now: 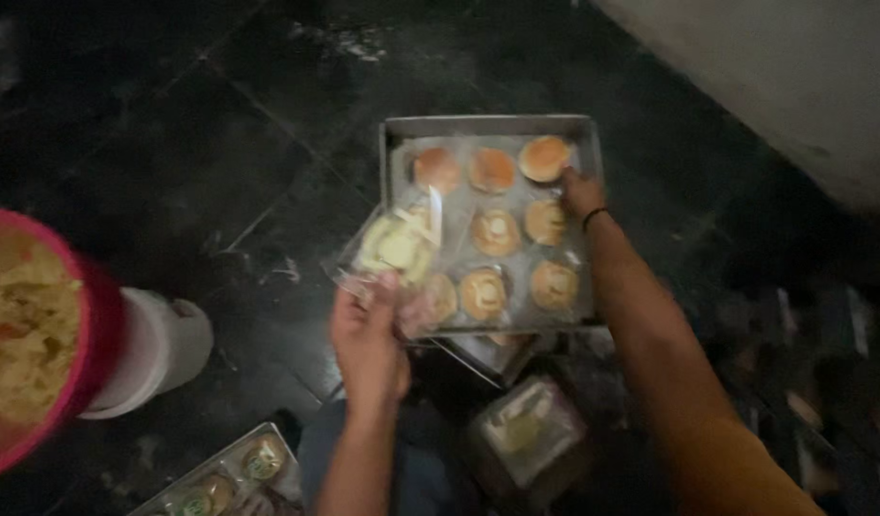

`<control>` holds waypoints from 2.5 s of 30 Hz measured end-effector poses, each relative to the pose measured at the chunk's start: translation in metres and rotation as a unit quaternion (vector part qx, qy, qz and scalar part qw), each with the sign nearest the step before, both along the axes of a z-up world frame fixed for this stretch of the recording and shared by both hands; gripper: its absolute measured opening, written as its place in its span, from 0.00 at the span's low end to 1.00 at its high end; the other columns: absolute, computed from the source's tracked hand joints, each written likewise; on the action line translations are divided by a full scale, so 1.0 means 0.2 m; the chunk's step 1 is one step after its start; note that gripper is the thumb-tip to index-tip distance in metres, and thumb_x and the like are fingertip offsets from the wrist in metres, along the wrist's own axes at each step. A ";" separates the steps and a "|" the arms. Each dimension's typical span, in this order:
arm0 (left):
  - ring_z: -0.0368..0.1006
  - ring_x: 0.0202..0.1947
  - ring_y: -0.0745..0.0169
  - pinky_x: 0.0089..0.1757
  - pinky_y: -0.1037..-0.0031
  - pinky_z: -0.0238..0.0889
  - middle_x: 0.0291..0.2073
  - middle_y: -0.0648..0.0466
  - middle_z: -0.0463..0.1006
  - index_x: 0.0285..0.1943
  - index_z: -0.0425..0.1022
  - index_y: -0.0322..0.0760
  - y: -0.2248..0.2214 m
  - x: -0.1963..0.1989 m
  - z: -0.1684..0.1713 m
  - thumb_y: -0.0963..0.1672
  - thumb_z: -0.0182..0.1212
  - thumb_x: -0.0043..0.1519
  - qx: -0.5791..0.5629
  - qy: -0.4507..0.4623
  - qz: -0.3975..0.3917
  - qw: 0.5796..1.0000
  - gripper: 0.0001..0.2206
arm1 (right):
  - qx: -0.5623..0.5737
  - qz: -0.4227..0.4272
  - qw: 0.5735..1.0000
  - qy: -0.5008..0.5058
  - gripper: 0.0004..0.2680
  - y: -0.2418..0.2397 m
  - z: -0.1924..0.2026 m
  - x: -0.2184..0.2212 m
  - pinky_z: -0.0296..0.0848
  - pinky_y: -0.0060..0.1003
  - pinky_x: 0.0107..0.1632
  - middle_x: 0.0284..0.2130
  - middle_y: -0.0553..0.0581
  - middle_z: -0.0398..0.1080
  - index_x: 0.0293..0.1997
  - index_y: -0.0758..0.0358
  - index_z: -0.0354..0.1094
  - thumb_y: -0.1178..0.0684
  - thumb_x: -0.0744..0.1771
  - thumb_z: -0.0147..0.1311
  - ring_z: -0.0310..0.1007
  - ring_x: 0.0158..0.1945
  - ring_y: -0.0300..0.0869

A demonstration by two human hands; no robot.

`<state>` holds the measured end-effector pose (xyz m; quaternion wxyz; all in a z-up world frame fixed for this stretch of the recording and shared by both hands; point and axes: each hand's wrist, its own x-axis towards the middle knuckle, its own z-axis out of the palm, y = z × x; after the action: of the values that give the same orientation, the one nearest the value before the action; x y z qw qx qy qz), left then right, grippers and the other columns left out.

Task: The person packages bread buns by picking them up from a tray, placing them into plastic bags, and then twisting the bags closed.

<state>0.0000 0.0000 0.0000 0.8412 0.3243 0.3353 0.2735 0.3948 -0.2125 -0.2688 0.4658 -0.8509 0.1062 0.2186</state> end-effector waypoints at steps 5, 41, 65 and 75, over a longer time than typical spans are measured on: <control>0.80 0.33 0.62 0.33 0.72 0.76 0.36 0.49 0.82 0.46 0.72 0.31 -0.01 0.00 0.03 0.40 0.65 0.61 0.015 0.025 0.030 0.999 0.09 | -0.138 -0.056 0.988 -0.052 0.32 0.38 0.02 0.15 0.69 0.46 0.57 0.52 0.71 0.70 0.57 0.75 0.64 0.31 0.62 0.66 0.72 0.55 0.56; 0.73 0.57 0.56 0.57 0.65 0.67 0.58 0.47 0.74 0.71 0.62 0.29 -1.03 -0.41 -0.03 0.42 0.67 0.64 -0.013 -0.202 -0.147 0.968 0.27 | 0.703 0.025 0.708 0.068 0.20 -0.54 1.50 -2.31 0.56 0.52 0.72 0.65 0.63 0.63 0.71 0.71 0.54 0.50 0.72 0.50 0.61 0.69 0.52; 0.68 0.68 0.43 0.66 0.53 0.59 0.65 0.41 0.73 0.66 0.71 0.35 -0.45 -0.95 0.43 0.46 0.72 0.58 0.752 -0.109 -0.291 0.582 0.27 | 0.375 0.499 0.760 -0.183 0.23 -0.35 1.13 -2.43 0.69 0.40 0.64 0.63 0.60 0.65 0.71 0.62 0.57 0.53 0.68 0.61 0.66 0.66 0.43; 0.84 0.33 0.64 0.36 0.77 0.76 0.35 0.50 0.86 0.40 0.83 0.34 -0.49 -1.04 0.34 0.42 0.73 0.59 0.581 0.022 -0.145 0.801 0.07 | 0.402 0.207 0.892 -0.010 0.06 -0.38 1.32 -2.35 0.69 0.32 0.46 0.36 0.51 0.70 0.40 0.64 0.66 0.57 0.69 0.61 0.68 0.41 0.35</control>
<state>-0.2074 -0.0978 0.0673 0.5178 0.8028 0.0809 0.2843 -0.0754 -0.2888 -0.0057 0.7135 -0.5958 -0.1735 0.3255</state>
